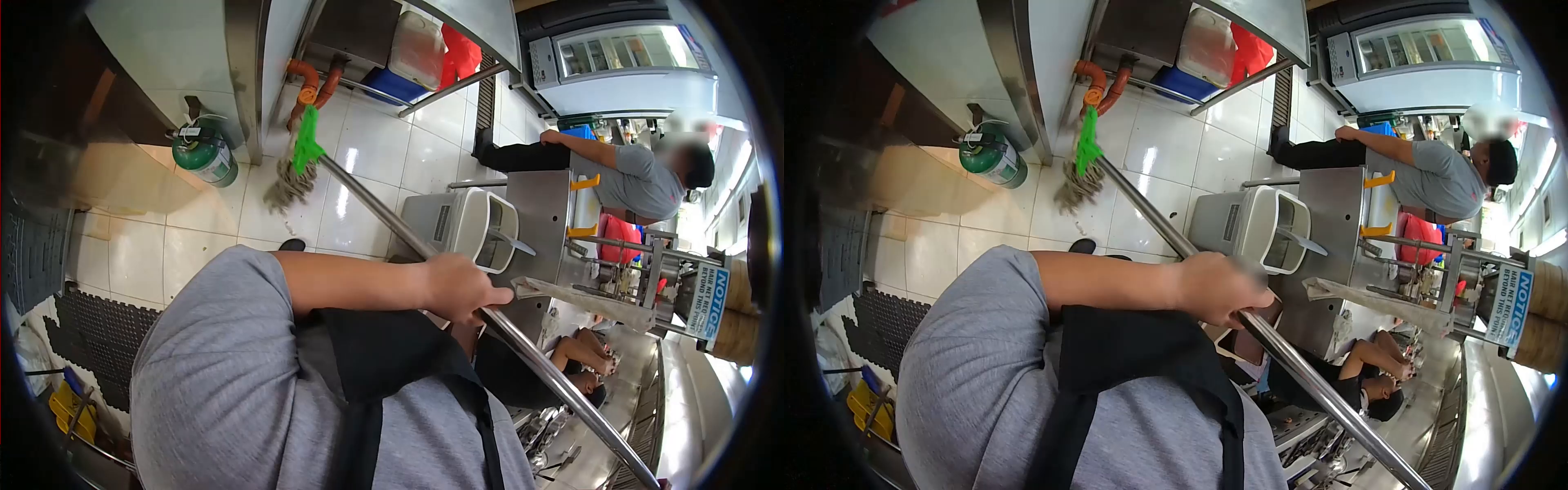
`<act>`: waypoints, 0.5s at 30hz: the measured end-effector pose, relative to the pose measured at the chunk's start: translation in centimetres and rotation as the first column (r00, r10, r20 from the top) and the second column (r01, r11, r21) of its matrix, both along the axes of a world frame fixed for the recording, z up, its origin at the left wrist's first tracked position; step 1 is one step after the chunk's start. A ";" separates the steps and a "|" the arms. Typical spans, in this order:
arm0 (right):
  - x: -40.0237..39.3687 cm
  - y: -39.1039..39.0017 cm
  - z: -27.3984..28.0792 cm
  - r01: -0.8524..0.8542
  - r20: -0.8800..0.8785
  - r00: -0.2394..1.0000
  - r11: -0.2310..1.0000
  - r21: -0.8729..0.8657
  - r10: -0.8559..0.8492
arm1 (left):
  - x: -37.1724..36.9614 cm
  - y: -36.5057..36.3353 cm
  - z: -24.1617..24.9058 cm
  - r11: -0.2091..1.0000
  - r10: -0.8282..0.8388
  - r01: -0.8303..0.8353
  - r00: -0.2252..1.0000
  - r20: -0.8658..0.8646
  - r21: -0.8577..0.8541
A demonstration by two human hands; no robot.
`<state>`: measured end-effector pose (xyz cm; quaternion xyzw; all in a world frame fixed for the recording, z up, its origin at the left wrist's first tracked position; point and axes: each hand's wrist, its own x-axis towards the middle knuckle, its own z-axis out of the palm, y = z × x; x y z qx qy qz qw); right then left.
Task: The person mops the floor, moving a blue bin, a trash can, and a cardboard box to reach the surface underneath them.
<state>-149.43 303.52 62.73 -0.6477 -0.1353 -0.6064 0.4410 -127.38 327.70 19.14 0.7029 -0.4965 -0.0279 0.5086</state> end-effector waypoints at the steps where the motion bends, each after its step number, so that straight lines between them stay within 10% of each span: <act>1: -0.5 -0.7 -0.2 0.043 0.022 0.999 0.999 -0.016 -0.043 | 0.2 0.3 0.9 0.998 0.067 -0.067 0.996 0.063 0.006; 9: -2.1 -11.8 -6.2 0.324 0.123 0.946 0.865 -0.384 -0.300 | 6.6 6.2 -5.0 0.928 0.372 -0.367 0.922 0.111 -0.057; 10: -1.4 -9.7 -7.6 -0.227 0.028 0.974 0.973 0.049 0.226 | 6.6 6.9 -6.7 0.908 0.418 -0.414 0.906 0.064 -0.069; 11: 0.6 -6.1 -9.6 -0.668 0.179 0.716 0.589 0.455 0.674 | 6.6 7.4 -8.5 0.884 0.464 -0.461 0.886 0.017 -0.078; 13: 5.8 -0.3 -17.8 -0.740 0.031 0.469 0.374 0.559 0.882 | 6.9 7.6 -13.1 0.835 0.545 -0.547 0.837 -0.047 -0.052; 14: 7.2 2.4 -21.9 -0.444 -0.239 0.687 0.657 0.609 0.686 | 7.1 7.8 -16.5 0.838 0.542 -0.544 0.839 -0.046 -0.049; 15: 9.7 6.1 -25.6 -0.389 -0.409 0.613 0.709 0.588 0.676 | 7.5 8.0 -20.1 0.835 0.550 -0.547 0.834 -0.043 0.056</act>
